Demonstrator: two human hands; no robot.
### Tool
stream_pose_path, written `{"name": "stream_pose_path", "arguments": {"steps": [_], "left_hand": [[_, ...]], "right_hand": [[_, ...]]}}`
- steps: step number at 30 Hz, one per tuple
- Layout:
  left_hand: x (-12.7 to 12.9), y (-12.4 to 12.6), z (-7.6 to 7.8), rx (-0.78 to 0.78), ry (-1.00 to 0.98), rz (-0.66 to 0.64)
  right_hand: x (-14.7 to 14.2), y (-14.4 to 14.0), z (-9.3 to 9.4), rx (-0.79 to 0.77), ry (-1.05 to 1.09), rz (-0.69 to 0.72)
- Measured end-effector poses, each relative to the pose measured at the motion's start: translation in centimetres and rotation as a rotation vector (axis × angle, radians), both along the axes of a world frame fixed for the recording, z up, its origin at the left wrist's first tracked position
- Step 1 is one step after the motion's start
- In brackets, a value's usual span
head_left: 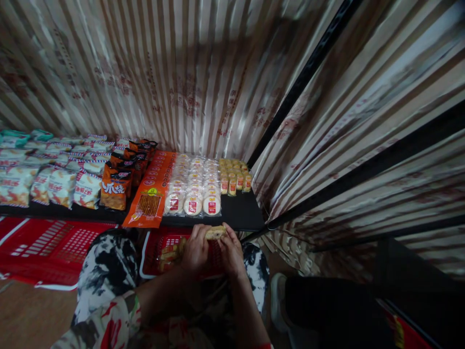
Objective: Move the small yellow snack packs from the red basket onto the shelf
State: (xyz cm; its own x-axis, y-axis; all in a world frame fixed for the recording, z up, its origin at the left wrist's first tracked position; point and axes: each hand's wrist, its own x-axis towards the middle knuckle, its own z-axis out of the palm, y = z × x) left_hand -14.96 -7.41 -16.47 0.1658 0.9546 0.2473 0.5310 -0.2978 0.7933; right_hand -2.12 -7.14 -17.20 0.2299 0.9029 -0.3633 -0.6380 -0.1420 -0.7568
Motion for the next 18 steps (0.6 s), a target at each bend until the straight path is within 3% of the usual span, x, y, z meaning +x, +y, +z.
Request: {"name": "stream_pose_path", "arguments": {"steps": [7, 18], "left_hand": [[0.5, 0.2, 0.9, 0.013, 0.041, -0.035], [1.5, 0.6, 1.3, 0.238, 0.071, -0.115]], "right_hand": [[0.7, 0.7, 1.7, 0.019, 0.005, 0.043], [1.9, 2.3, 4.2, 0.104, 0.055, 0.011]]}}
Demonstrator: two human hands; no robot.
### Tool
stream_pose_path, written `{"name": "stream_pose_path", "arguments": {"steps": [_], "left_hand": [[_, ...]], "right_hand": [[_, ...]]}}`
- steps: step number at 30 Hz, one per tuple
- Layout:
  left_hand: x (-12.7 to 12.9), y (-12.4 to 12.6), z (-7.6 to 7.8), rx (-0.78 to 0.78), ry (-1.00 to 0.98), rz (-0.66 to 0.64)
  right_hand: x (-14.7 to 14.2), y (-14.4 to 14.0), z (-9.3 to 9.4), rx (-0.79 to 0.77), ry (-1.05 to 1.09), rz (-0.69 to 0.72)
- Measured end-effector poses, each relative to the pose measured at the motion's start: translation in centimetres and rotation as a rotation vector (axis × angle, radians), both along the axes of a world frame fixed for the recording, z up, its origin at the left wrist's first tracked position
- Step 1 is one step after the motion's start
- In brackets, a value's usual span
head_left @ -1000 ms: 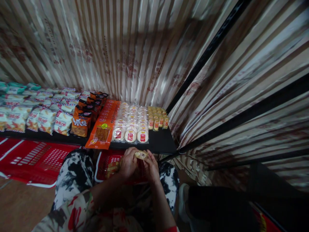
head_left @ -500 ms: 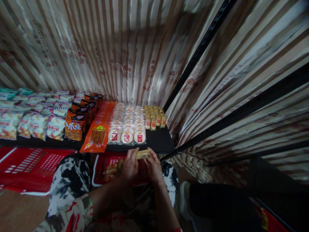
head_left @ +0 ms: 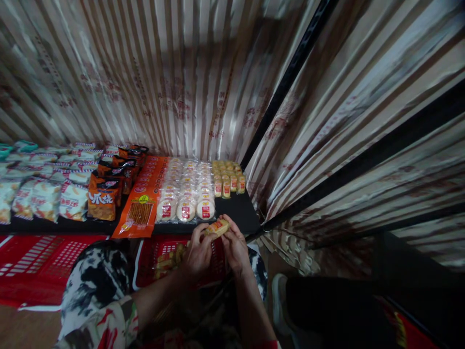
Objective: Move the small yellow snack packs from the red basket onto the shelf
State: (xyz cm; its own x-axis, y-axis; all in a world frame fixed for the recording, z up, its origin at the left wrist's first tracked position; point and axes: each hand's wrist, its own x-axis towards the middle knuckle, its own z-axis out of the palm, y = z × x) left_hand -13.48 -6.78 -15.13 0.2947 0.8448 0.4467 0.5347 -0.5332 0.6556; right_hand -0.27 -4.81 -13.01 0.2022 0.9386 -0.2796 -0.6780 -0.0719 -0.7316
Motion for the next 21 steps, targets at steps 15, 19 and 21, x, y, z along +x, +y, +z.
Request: {"name": "stream_pose_path", "arguments": {"steps": [15, 19, 21], "left_hand": [[0.2, 0.0, -2.3, 0.165, 0.021, 0.053], [0.2, -0.1, -2.3, 0.136, 0.04, 0.047], [0.2, -0.2, -2.0, 0.108, 0.058, 0.045]], "right_hand": [[1.4, -0.4, -2.4, 0.082, -0.111, 0.161], [1.6, -0.6, -2.5, 0.112, -0.404, 0.191], [1.7, -0.7, -2.7, 0.143, -0.533, 0.201]]}}
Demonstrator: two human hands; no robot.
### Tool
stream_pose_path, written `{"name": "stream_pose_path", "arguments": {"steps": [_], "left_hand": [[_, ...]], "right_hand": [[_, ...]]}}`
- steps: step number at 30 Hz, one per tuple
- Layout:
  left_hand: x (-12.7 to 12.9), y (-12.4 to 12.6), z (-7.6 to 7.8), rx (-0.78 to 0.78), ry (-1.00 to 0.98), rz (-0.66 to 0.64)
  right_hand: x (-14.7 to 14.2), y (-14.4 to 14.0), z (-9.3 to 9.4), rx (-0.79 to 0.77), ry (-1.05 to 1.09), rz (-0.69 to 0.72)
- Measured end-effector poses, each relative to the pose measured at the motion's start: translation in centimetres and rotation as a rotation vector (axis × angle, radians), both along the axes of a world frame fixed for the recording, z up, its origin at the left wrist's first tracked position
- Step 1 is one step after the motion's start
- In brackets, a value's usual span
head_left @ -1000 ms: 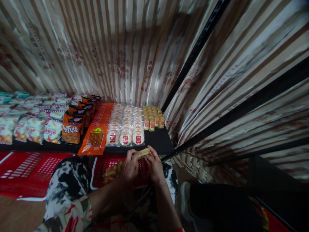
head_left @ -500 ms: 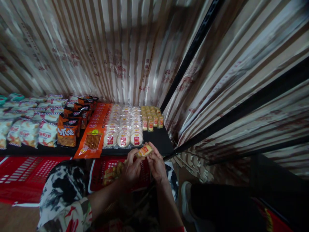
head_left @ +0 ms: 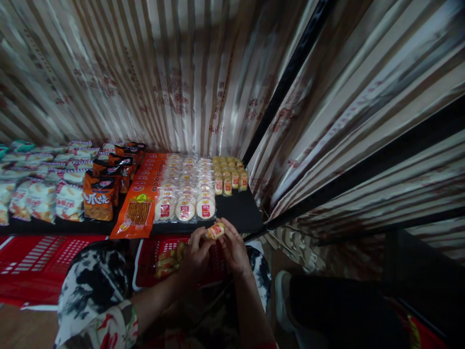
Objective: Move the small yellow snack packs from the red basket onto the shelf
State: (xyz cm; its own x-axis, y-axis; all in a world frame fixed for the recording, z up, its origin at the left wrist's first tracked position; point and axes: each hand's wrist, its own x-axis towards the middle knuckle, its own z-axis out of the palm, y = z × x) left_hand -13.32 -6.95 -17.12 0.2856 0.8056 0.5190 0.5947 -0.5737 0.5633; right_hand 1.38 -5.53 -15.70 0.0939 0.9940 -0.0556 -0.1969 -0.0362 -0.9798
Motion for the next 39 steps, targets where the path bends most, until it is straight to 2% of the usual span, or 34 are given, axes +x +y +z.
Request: {"name": "stream_pose_path", "arguments": {"steps": [6, 11, 17, 29, 34, 39], "left_hand": [[0.2, 0.2, 0.4, -0.092, -0.041, 0.044], [0.4, 0.8, 0.0, -0.073, -0.076, 0.078], [0.9, 1.6, 0.5, -0.1, -0.05, 0.088], [2.5, 4.0, 2.2, -0.074, -0.021, 0.045], [4.4, 5.0, 2.5, -0.061, -0.09, 0.022], [6.4, 5.7, 3.0, -0.14, -0.21, -0.01]], "right_hand": [[-0.2, 0.0, -0.7, -0.043, -0.01, -0.065], [-0.3, 0.3, -0.9, -0.123, 0.178, -0.139], [0.1, 0.7, -0.5, -0.214, 0.426, -0.199], [1.2, 1.3, -0.2, -0.149, 0.323, -0.214], [1.6, 1.3, 0.1, -0.153, 0.362, -0.279], [2.1, 1.8, 0.1, -0.122, 0.42, -0.328]]}}
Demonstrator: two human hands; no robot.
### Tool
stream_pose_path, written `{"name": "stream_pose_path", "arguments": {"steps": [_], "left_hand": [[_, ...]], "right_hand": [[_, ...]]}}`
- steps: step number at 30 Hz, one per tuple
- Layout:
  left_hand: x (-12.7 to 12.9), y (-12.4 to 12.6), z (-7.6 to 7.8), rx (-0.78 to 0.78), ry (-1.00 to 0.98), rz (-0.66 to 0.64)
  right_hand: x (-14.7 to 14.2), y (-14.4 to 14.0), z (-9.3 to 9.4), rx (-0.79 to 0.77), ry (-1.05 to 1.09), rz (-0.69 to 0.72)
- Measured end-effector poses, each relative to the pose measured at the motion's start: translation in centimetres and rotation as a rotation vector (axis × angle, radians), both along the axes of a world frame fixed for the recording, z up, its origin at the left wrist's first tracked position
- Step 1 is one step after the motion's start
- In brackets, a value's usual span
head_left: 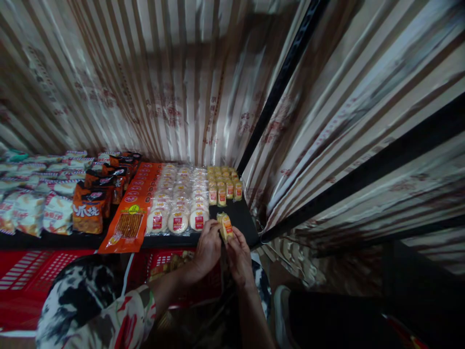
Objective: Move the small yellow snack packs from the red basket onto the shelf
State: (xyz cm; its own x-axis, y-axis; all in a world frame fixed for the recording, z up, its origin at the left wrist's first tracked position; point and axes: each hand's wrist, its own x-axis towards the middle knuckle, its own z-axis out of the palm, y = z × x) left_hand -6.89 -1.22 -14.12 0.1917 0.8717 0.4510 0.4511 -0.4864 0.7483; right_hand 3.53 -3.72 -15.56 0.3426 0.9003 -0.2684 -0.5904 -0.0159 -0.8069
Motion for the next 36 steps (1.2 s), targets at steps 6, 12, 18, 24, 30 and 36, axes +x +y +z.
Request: {"name": "stream_pose_path", "arguments": {"steps": [6, 12, 18, 24, 30, 36], "left_hand": [[1.6, 0.9, -0.8, -0.088, -0.086, 0.011], [2.7, 1.9, -1.7, -0.243, -0.07, 0.056], [3.5, 2.5, -1.7, -0.418, -0.018, 0.097], [3.8, 2.9, -1.2, -0.436, 0.011, 0.104], [4.2, 3.7, -0.4, -0.518, 0.066, 0.122], [4.8, 4.1, -0.3, -0.528, 0.049, 0.12]], "right_hand": [[0.9, 1.0, -0.8, 0.028, -0.202, -0.058], [2.1, 2.0, -2.3, 0.006, -0.53, -0.039], [3.0, 2.3, -2.2, -0.121, -1.108, -0.043], [3.3, 2.8, -1.1, -0.226, -1.308, 0.047], [3.3, 3.7, -0.7, -0.267, -1.266, 0.074], [3.4, 4.2, -0.3, -0.345, -1.41, 0.089]]}}
